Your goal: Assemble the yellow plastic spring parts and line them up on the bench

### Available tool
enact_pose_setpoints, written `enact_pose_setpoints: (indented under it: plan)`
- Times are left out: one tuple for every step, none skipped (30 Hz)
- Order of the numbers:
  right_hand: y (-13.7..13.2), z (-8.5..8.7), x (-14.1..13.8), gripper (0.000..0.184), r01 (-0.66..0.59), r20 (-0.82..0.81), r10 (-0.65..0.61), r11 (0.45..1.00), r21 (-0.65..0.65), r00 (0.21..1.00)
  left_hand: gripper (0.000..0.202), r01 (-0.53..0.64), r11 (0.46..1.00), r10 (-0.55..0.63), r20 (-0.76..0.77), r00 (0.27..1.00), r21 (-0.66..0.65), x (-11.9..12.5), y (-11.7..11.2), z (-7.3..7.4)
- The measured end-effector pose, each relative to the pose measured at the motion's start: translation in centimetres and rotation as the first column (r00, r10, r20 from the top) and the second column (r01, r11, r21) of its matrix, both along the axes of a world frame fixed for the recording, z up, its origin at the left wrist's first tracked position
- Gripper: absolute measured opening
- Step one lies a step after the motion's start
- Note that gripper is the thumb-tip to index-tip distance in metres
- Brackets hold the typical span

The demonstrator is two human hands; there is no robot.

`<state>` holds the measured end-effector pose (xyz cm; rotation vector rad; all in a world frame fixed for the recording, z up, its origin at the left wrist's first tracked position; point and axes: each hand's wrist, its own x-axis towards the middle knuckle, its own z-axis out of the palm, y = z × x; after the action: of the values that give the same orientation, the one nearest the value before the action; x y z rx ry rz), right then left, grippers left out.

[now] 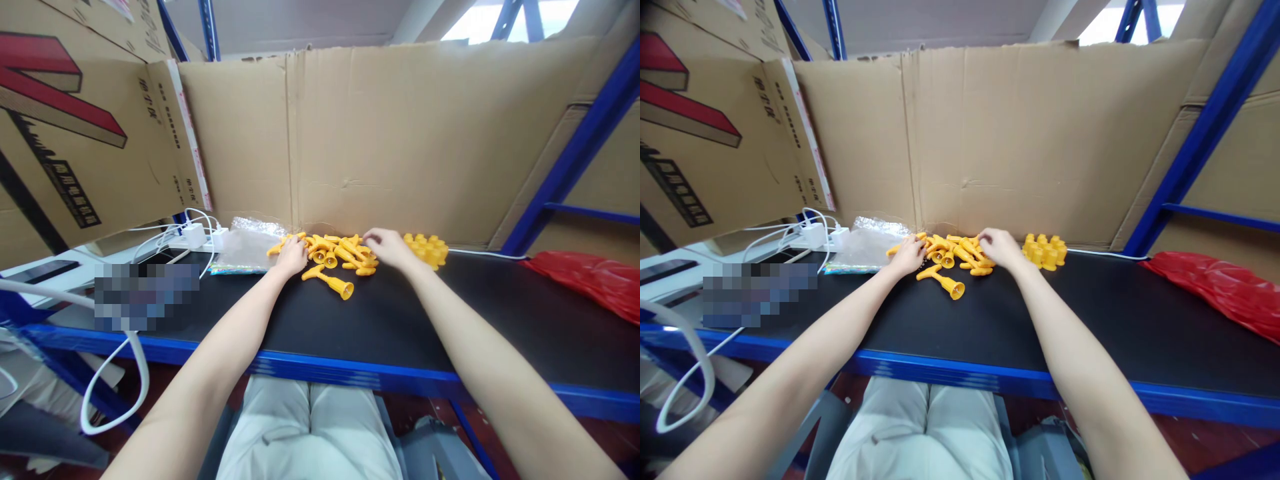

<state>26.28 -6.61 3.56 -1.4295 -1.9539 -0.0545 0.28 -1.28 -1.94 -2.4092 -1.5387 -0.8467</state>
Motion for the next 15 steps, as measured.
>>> enact_pose_setpoints:
  plan:
    - [-0.6, -0.1, -1.4, 0.021, -0.079, 0.079, 0.085, 0.994, -0.077, 0.993, 0.026, -0.001, 1.0, 0.001, -0.004, 1.0, -0.001, 0.0, 0.0, 0.0]
    - [-1.2, -0.2, -2.6, 0.021, -0.139, 0.142, 0.16, 0.979, -0.149, 0.977, 0.025, -0.003, 1.0, 0.003, -0.006, 1.0, 0.001, 0.0, 0.0, -0.1]
    - [-1.7, -0.3, -3.7, 0.023, -0.179, 0.18, 0.218, 0.961, -0.21, 0.959, 0.025, -0.005, 1.0, 0.005, -0.007, 1.0, 0.006, 0.0, 0.1, -0.1]
    - [-2.2, -0.5, -4.6, 0.027, -0.198, 0.203, 0.249, 0.95, -0.242, 0.947, 0.024, -0.004, 1.0, 0.004, -0.008, 1.0, 0.012, 0.0, 0.1, -0.2]
    - [-2.6, -0.7, -5.4, 0.032, -0.207, 0.221, 0.28, 0.93, -0.302, 0.934, 0.024, 0.002, 1.0, -0.002, -0.007, 1.0, 0.018, 0.0, 0.2, -0.3]
    - [-2.9, -0.9, -5.9, 0.036, -0.202, 0.237, 0.299, 0.911, -0.359, 0.925, 0.025, 0.015, 1.0, -0.015, -0.003, 1.0, 0.021, 0.0, 0.2, -0.3]
    - [-3.1, -1.1, -6.3, 0.038, -0.199, 0.24, 0.312, 0.894, -0.402, 0.919, 0.026, 0.032, 0.999, -0.032, 0.007, 0.999, 0.021, 0.0, 0.3, -0.3]
    - [-3.2, -1.2, -6.5, 0.038, -0.198, 0.236, 0.326, 0.876, -0.44, 0.915, 0.026, 0.054, 0.998, -0.054, 0.02, 0.998, 0.019, 0.0, 0.3, -0.3]
    - [-3.3, -1.2, -6.7, 0.036, -0.201, 0.226, 0.337, 0.86, -0.469, 0.914, 0.027, 0.075, 0.997, -0.076, 0.035, 0.997, 0.018, 0.1, 0.2, -0.3]
    - [-3.3, -1.2, -6.7, 0.033, -0.207, 0.212, 0.346, 0.847, -0.49, 0.914, 0.027, 0.093, 0.996, -0.094, 0.049, 0.994, 0.017, 0.1, 0.2, -0.2]
    - [-3.4, -1.2, -6.7, 0.029, -0.209, 0.201, 0.351, 0.835, -0.509, 0.914, 0.027, 0.105, 0.994, -0.106, 0.06, 0.993, 0.018, 0.2, 0.1, -0.1]
    - [-3.4, -1.1, -6.7, 0.025, -0.204, 0.197, 0.351, 0.826, -0.526, 0.915, 0.027, 0.112, 0.994, -0.113, 0.067, 0.991, 0.018, 0.2, 0.0, 0.0]
    - [-3.4, -1.0, -6.6, 0.021, -0.188, 0.203, 0.344, 0.819, -0.541, 0.917, 0.026, 0.115, 0.993, -0.116, 0.07, 0.991, 0.018, 0.3, -0.1, 0.1]
    - [-3.4, -0.9, -6.6, 0.019, -0.167, 0.215, 0.333, 0.816, -0.554, 0.918, 0.026, 0.115, 0.993, -0.116, 0.072, 0.991, 0.016, 0.3, -0.2, 0.1]
    - [-3.4, -0.8, -6.6, 0.017, -0.144, 0.232, 0.321, 0.816, -0.56, 0.918, 0.027, 0.113, 0.993, -0.114, 0.074, 0.991, 0.013, 0.3, -0.2, 0.2]
